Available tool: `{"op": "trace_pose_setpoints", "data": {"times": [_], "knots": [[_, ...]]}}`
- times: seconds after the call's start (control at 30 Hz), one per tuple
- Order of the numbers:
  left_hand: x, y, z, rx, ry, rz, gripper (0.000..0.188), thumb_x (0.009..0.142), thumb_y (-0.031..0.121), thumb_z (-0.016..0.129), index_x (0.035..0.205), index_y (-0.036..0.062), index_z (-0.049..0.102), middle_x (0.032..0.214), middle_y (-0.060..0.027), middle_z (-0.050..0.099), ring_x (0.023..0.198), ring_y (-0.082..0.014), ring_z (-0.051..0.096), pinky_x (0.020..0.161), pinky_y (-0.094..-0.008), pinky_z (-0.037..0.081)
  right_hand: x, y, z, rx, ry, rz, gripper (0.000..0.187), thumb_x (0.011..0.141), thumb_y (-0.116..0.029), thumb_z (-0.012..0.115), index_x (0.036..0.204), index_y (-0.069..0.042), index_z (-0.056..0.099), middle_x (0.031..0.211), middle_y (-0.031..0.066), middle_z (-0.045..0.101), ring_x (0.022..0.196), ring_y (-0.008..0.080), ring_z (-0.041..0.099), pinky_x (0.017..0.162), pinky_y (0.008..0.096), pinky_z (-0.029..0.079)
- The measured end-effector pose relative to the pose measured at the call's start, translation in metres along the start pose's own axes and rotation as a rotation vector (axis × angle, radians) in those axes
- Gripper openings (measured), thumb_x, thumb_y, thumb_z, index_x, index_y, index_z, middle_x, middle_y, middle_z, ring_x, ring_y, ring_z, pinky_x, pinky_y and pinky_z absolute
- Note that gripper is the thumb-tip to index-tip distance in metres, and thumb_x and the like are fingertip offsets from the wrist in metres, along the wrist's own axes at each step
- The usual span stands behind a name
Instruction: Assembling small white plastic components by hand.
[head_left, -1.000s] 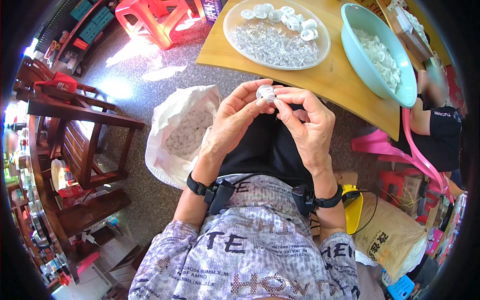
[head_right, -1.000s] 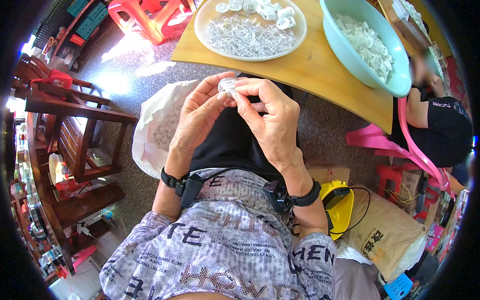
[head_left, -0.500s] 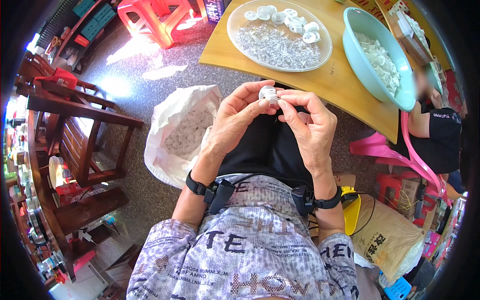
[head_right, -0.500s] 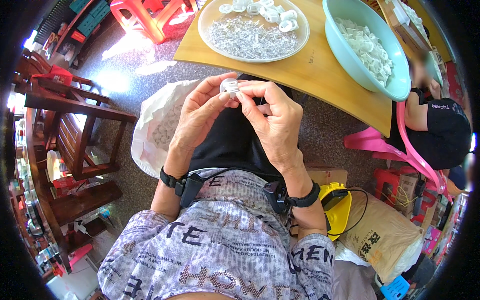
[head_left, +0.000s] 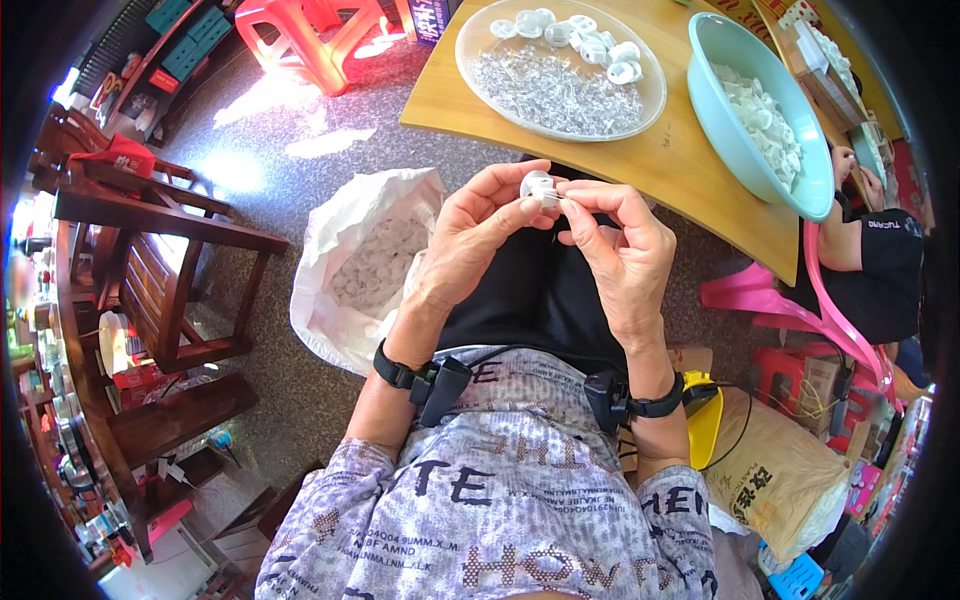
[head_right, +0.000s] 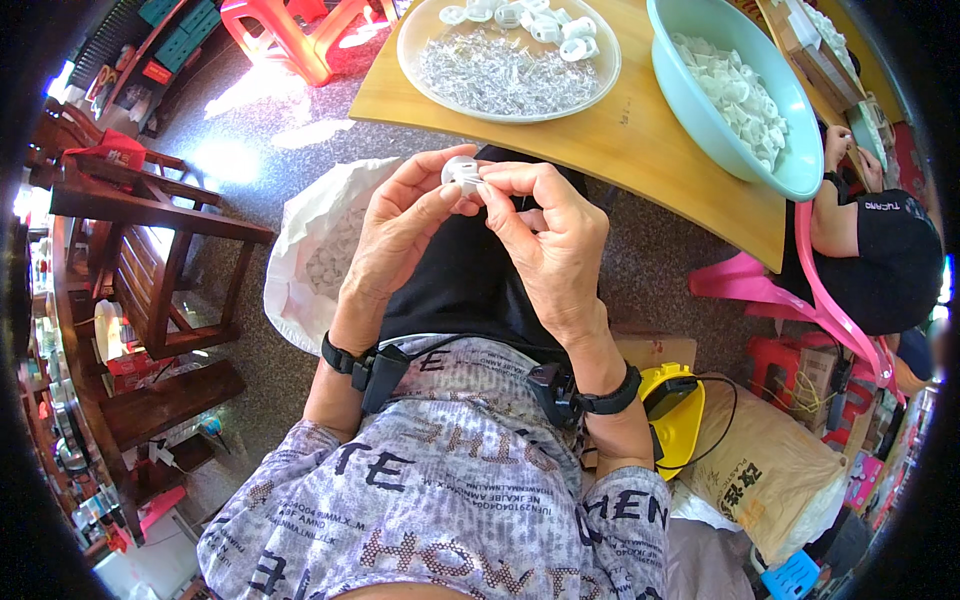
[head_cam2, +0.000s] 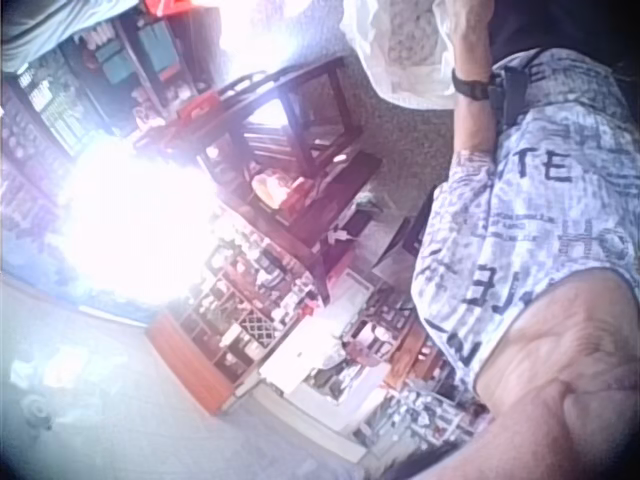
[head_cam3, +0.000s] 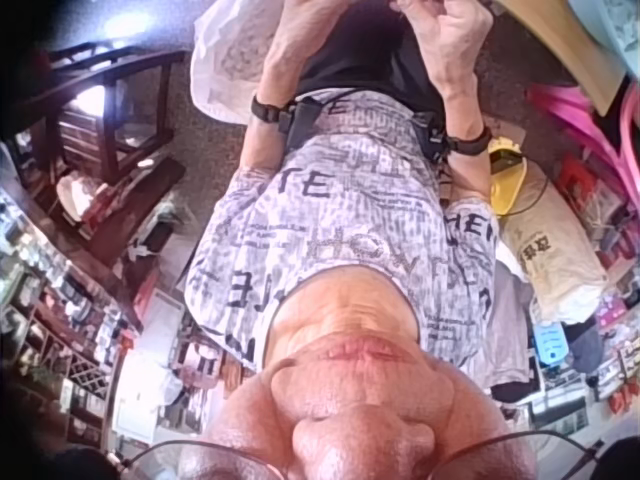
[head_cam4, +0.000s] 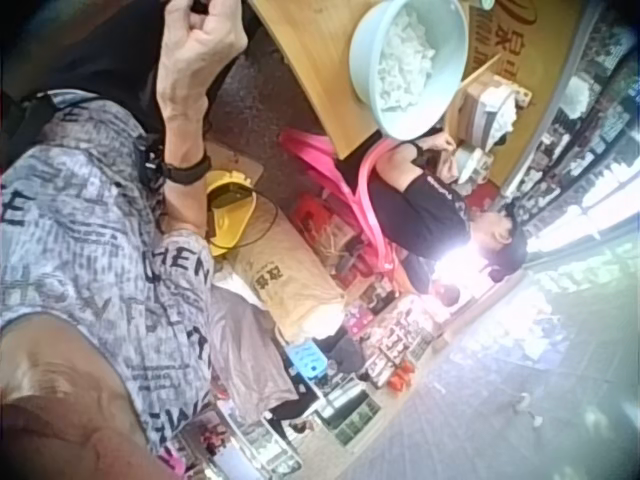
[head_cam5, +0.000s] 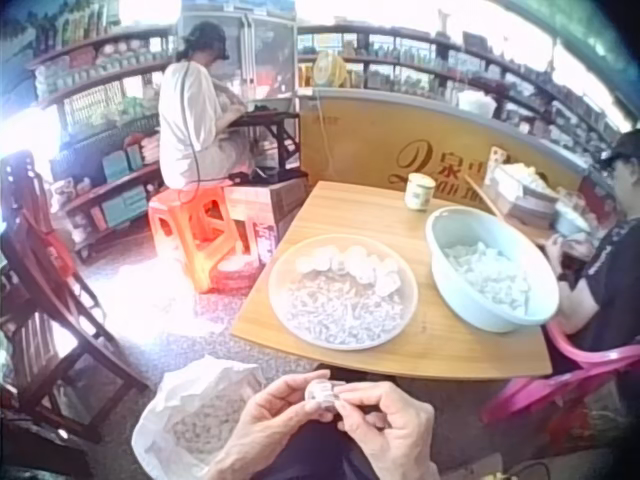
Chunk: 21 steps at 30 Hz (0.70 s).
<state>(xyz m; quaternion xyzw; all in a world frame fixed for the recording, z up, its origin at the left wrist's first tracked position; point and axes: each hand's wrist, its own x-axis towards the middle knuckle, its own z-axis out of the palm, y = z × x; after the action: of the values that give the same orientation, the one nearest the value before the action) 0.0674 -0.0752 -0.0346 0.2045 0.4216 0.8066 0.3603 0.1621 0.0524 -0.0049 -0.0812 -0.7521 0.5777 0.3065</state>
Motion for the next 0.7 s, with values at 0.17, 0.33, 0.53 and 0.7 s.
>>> {"op": "trace_pose_setpoints", "data": {"times": [0.17, 0.33, 0.53, 0.7], "knots": [[-0.0001, -0.001, -0.0048, -0.004, -0.034, -0.013, 0.039, 0.093, 0.012, 0.058, 0.129, -0.0005, 0.049, 0.113, -0.0086, 0.062, 0.098, -0.0125, 0.06, 0.088, -0.0271, 0.048, 0.0004, -0.0006, 0.0013, -0.021, -0.001, -0.025, 0.009, 0.086, -0.002, 0.065, 0.095, 0.0, 0.064, 0.097, 0.0096, 0.069, 0.079, 0.0106, 0.066, 0.063, 0.022, 0.055], [-0.0003, -0.0014, -0.0052, 0.009, -0.032, -0.008, 0.04, 0.093, 0.012, 0.059, 0.129, -0.0007, 0.049, 0.112, -0.0083, 0.062, 0.097, -0.0124, 0.061, 0.088, -0.0271, 0.049, 0.0005, -0.001, 0.0019, -0.053, 0.002, -0.047, 0.009, 0.086, -0.002, 0.065, 0.095, 0.0, 0.064, 0.095, 0.0093, 0.069, 0.077, 0.0115, 0.067, 0.063, 0.0225, 0.056], [-0.0016, 0.0006, -0.0041, 0.024, -0.014, 0.008, 0.039, 0.09, 0.01, 0.062, 0.126, -0.001, 0.052, 0.11, -0.0081, 0.063, 0.095, -0.0127, 0.061, 0.087, -0.027, 0.049, -0.0004, -0.0037, 0.0003, -0.058, 0.001, -0.025, 0.008, 0.086, -0.002, 0.065, 0.094, 0.0, 0.064, 0.094, 0.009, 0.069, 0.078, 0.011, 0.066, 0.062, 0.0225, 0.055], [-0.0015, 0.0018, -0.0085, 0.044, -0.007, 0.024, 0.041, 0.085, 0.004, 0.067, 0.124, -0.002, 0.054, 0.105, -0.009, 0.065, 0.091, -0.014, 0.063, 0.082, -0.0268, 0.052, 0.0047, -0.0039, -0.0059, -0.076, -0.016, -0.027, 0.009, 0.086, -0.003, 0.066, 0.093, 0.001, 0.064, 0.091, 0.0081, 0.069, 0.077, 0.0102, 0.065, 0.06, 0.0231, 0.054]]}}
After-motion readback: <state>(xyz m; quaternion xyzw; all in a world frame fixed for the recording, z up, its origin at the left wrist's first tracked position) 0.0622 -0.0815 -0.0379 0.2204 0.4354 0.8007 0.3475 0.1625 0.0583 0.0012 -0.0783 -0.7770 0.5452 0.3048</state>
